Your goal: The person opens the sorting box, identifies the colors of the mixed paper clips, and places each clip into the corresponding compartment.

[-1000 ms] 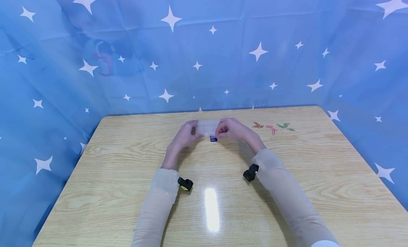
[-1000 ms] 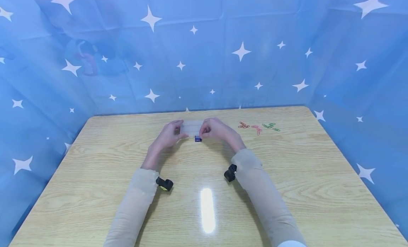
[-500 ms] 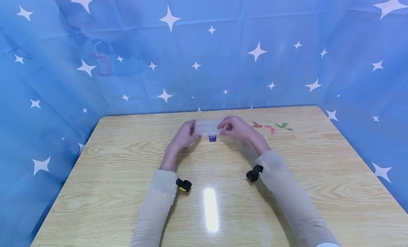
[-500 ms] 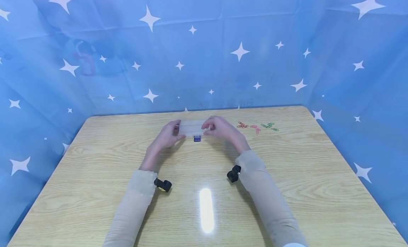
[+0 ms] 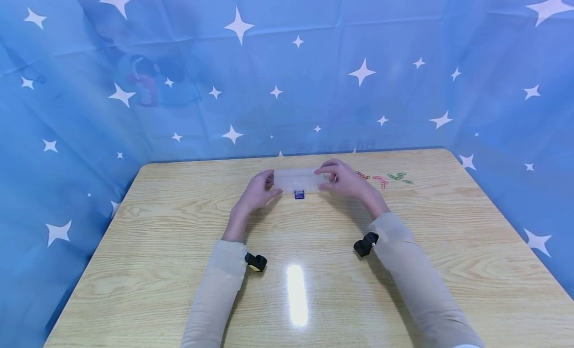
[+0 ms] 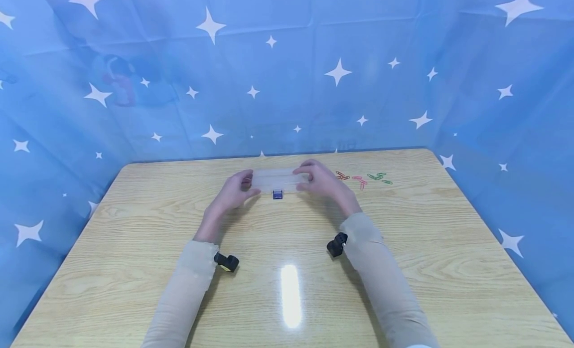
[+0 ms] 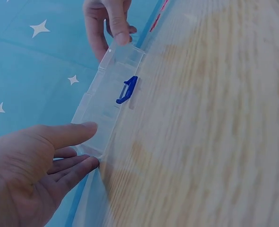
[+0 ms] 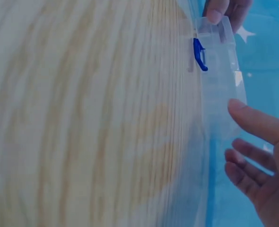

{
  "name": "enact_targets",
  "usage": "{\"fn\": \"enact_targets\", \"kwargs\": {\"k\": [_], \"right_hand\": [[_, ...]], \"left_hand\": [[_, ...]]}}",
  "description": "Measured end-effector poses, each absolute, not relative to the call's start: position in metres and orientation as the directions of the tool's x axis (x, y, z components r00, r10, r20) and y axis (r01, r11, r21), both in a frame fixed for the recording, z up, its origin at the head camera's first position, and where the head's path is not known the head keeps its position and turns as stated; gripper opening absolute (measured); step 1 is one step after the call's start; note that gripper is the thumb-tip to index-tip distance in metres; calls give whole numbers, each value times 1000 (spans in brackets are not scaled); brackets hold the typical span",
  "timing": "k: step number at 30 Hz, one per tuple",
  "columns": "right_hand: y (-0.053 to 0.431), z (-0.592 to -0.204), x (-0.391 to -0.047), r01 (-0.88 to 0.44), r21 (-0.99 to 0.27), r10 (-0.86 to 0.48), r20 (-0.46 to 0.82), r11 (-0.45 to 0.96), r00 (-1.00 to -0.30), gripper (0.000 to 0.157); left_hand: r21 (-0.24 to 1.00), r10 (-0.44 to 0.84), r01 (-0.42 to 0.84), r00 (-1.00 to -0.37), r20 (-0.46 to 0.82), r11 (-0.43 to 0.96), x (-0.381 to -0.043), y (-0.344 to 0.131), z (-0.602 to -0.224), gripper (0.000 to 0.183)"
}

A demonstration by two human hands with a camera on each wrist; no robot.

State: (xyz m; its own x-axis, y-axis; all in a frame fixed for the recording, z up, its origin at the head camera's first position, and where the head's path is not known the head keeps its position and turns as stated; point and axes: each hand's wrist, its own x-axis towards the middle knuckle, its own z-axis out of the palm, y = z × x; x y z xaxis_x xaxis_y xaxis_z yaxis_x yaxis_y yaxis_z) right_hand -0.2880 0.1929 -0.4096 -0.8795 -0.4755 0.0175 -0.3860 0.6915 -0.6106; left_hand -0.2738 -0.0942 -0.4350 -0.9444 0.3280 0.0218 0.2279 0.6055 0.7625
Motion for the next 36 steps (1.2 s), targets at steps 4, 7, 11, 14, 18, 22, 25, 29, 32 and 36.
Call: {"fn": "enact_targets", "kwargs": {"k": [4,7,11,14,18,22,25,29,32,36], "right_hand": [[196,-413,-289,-399,-612,-497,12,683,-868,52],[197,-414,-290,-402,-618,-504,12,675,-864,53],[199,-415,-290,-396,-632,-506,8,666,-863,51],[200,-416,-292,-390,-636,-502,3,666,-865,50],[201,-416,-292,-372,-629,-480,-1,682,-877,46],[200,-416,-294,-363,-623,-460,5,693,-888,43],[200,-415,-296,-358,-624,-453,9,694,-892,43],[199,-414,-298,-348,-634,-446,6,690,-895,44],[199,-414,-299,-337,-643,-438,2,688,-899,45],[199,-414,-301,-319,-649,-420,0,690,-907,47]], "left_hand": [[771,315,224,-949,33,595,-273,-94,-435,68],[777,306,228,-951,47,587,-274,-94,-437,66],[789,290,215,-956,50,576,-274,-94,-438,63],[801,278,206,-959,51,562,-273,-94,-438,62],[810,266,203,-962,60,550,-272,-94,-438,59],[819,252,197,-966,66,539,-271,-94,-439,55],[829,244,190,-968,68,525,-271,-95,-439,52],[837,238,190,-968,75,512,-271,-96,-440,46],[838,241,201,-967,85,508,-272,-96,-440,45],[831,258,224,-961,101,510,-272,-97,-442,42]]}}
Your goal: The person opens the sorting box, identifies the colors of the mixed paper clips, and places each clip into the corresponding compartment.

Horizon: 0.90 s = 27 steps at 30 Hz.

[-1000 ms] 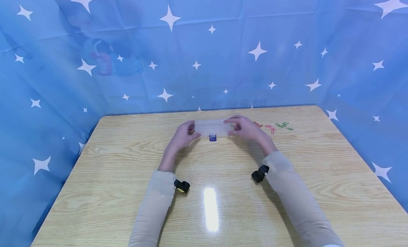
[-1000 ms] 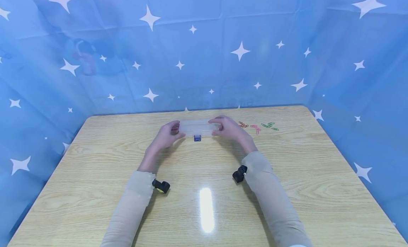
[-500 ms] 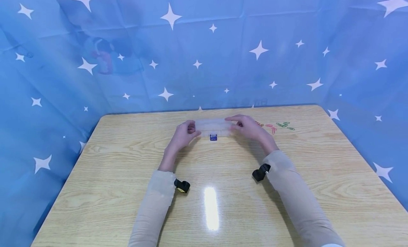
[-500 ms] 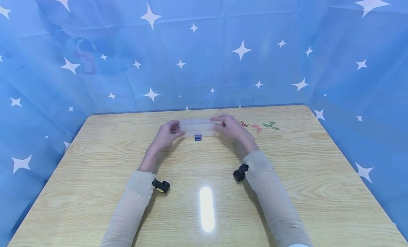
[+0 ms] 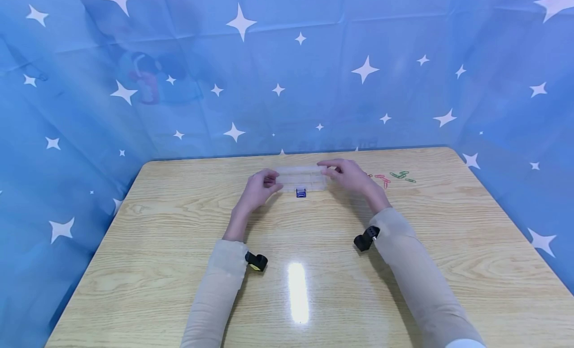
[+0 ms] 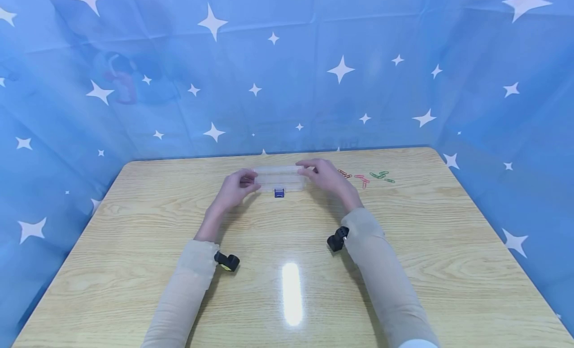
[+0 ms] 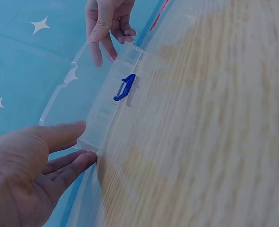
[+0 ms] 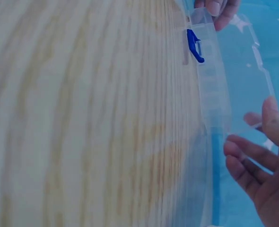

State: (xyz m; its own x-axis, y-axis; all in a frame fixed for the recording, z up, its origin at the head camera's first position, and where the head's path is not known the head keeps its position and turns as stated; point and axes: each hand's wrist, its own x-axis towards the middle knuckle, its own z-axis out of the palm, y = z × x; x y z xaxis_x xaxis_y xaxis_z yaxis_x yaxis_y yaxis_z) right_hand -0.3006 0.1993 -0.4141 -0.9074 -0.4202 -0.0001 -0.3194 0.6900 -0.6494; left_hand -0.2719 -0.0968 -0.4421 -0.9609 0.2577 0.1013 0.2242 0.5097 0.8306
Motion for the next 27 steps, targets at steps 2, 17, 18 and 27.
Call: {"fn": "enact_targets", "kwargs": {"k": [2,17,18,27], "right_hand": [[199,-414,-302,-316,-650,-408,10,691,-913,48],[192,-417,-313,-198,-733,-271,19,651,-963,55],[191,-417,-314,-196,-740,-265,24,643,-964,53],[185,-422,-323,-121,-798,-201,0,590,-980,42]], "left_hand": [[829,264,230,-959,104,509,-272,-97,-442,40],[798,265,243,-958,109,551,-272,-95,-439,36],[795,267,245,-958,109,555,-272,-94,-439,36],[768,269,246,-958,100,592,-272,-93,-436,38]]}}
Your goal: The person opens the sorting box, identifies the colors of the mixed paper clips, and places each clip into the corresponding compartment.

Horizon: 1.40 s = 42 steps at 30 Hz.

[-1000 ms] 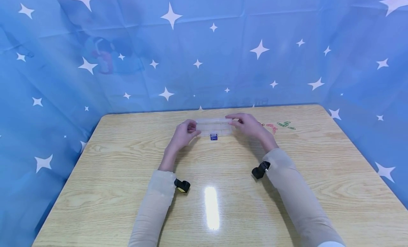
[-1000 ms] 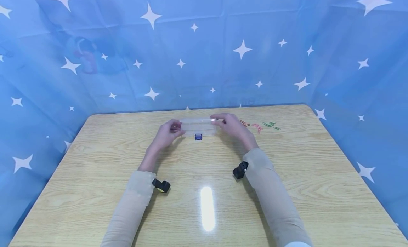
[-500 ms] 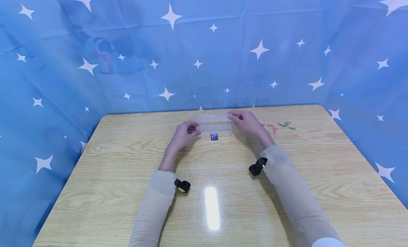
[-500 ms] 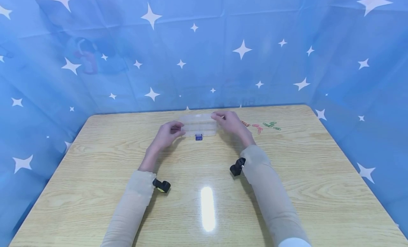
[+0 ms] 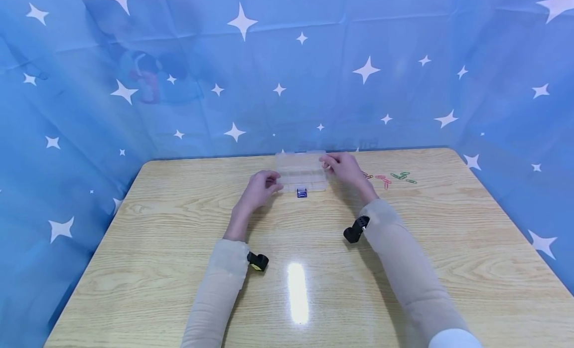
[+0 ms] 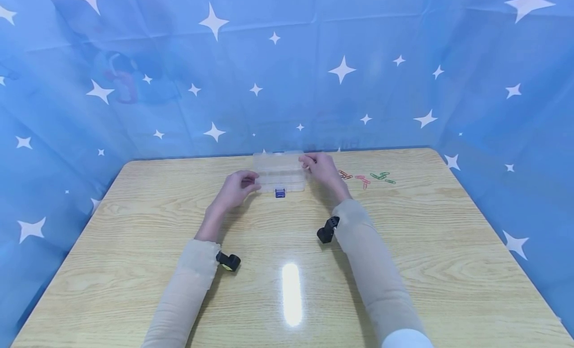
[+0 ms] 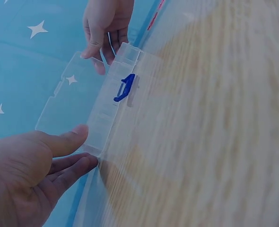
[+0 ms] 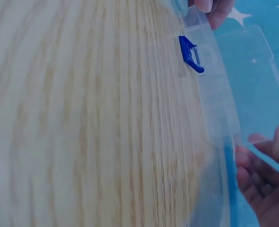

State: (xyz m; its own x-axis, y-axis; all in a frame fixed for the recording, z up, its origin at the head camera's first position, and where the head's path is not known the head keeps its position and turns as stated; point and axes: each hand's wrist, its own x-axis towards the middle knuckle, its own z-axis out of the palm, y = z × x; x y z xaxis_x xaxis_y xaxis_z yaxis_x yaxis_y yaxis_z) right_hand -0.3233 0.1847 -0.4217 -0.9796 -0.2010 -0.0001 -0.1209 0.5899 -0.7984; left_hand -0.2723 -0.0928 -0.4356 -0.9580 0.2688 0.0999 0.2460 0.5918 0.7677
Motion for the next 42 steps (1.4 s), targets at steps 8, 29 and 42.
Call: {"fn": "enact_targets", "kwargs": {"k": [8,29,42], "right_hand": [[181,-427,-328,-72,-832,-132,-2,551,-991,36],[170,-437,-336,192,-847,159,-128,496,-979,39],[172,-439,-336,174,-853,143,-118,493,-983,39]], "left_hand": [[755,285,269,-952,113,599,-274,-93,-435,36],[763,310,279,-944,109,582,-273,-95,-438,35],[759,332,292,-937,106,581,-271,-97,-438,37]]}}
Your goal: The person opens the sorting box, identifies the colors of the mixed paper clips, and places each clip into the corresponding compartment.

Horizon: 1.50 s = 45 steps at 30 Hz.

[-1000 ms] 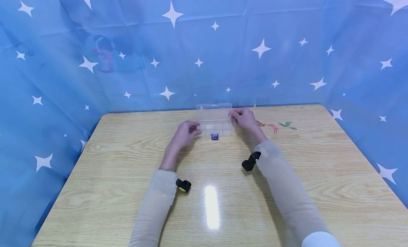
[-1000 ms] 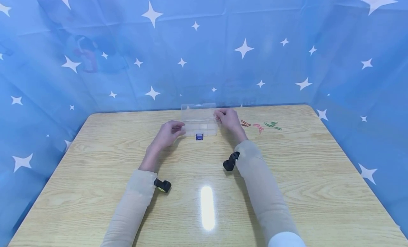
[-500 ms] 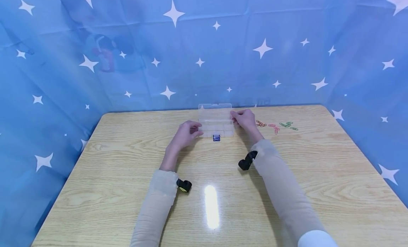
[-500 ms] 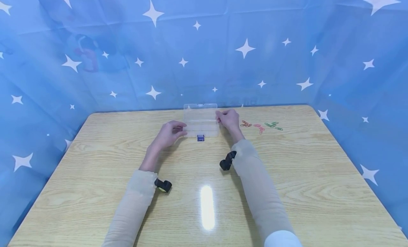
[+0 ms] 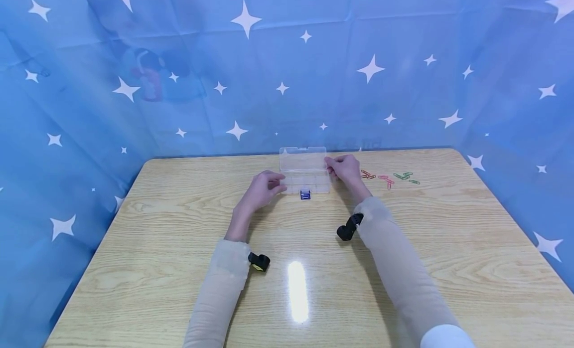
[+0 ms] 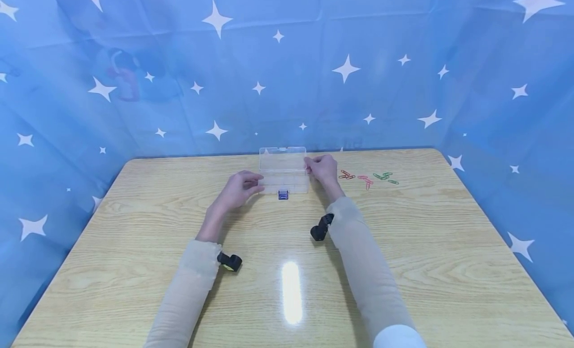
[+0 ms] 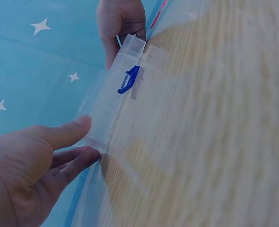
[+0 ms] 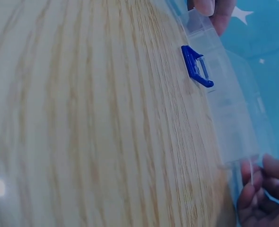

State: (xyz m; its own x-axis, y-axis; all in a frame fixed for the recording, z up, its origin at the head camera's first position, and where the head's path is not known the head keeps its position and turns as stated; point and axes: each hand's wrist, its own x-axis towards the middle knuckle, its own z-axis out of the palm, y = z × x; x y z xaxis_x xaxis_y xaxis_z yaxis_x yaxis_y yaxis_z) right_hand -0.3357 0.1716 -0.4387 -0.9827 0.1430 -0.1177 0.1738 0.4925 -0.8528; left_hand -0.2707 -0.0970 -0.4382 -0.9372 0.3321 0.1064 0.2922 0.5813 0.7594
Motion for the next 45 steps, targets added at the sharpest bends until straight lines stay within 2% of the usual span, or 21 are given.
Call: {"fn": "enact_targets", "kwargs": {"k": [11,32,41,45], "right_hand": [[175,-429,-328,107,-886,88,-75,451,-993,36],[200,-417,-313,-38,-846,-120,-30,531,-992,43],[212,-407,-305,-191,-789,-206,84,584,-975,42],[217,-405,-303,-219,-787,-225,104,577,-969,42]], "left_hand": [[768,335,304,-934,123,564,-270,-98,-439,36],[767,333,301,-935,121,566,-269,-97,-440,36],[768,344,312,-930,128,559,-270,-97,-442,37],[767,346,317,-929,133,558,-270,-97,-442,37]]}}
